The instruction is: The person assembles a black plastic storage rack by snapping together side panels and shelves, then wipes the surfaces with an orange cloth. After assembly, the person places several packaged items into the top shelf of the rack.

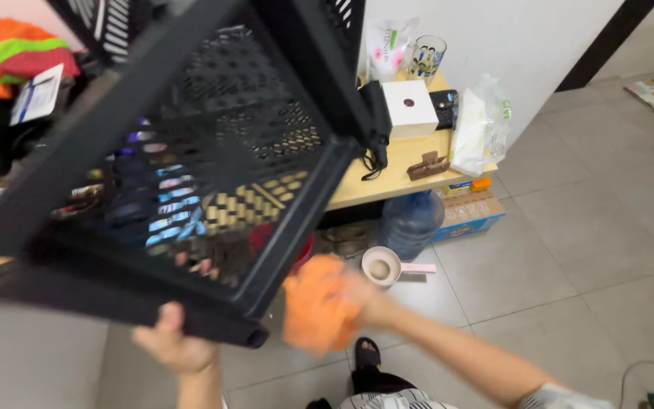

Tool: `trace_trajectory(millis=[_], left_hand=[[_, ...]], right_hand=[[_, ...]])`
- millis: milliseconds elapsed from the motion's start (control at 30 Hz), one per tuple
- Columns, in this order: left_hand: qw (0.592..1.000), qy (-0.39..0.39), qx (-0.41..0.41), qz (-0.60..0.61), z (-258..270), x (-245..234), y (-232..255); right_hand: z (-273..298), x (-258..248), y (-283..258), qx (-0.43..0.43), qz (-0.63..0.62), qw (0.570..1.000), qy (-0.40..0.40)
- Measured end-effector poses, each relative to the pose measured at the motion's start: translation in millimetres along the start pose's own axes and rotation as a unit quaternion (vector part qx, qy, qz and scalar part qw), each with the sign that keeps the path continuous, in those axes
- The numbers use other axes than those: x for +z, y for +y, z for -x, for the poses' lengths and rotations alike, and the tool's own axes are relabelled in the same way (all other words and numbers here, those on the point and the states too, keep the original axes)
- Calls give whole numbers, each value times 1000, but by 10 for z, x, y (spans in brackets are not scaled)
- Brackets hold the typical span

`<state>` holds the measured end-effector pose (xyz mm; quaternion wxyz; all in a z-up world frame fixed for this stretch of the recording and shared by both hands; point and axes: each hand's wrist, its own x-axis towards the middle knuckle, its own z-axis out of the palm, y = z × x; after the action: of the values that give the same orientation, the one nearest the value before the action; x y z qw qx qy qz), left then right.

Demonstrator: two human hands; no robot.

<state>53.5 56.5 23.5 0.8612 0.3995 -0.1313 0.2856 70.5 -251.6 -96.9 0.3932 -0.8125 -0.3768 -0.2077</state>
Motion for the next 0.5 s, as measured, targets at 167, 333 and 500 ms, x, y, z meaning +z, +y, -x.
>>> trace_trajectory(millis=[167, 333, 500], left_hand=[[999, 6, -17, -34, -289, -27, 314], [994, 7, -107, 16, -529, 23, 290], [986, 46, -160, 5, -600, 135, 67]], right_hand=[[-664, -1528, 1465, 156, 185, 944, 225], [-1740, -2872, 2511, 134, 155, 922, 328], [-2092, -3081, 2170, 60, 147, 950, 270]])
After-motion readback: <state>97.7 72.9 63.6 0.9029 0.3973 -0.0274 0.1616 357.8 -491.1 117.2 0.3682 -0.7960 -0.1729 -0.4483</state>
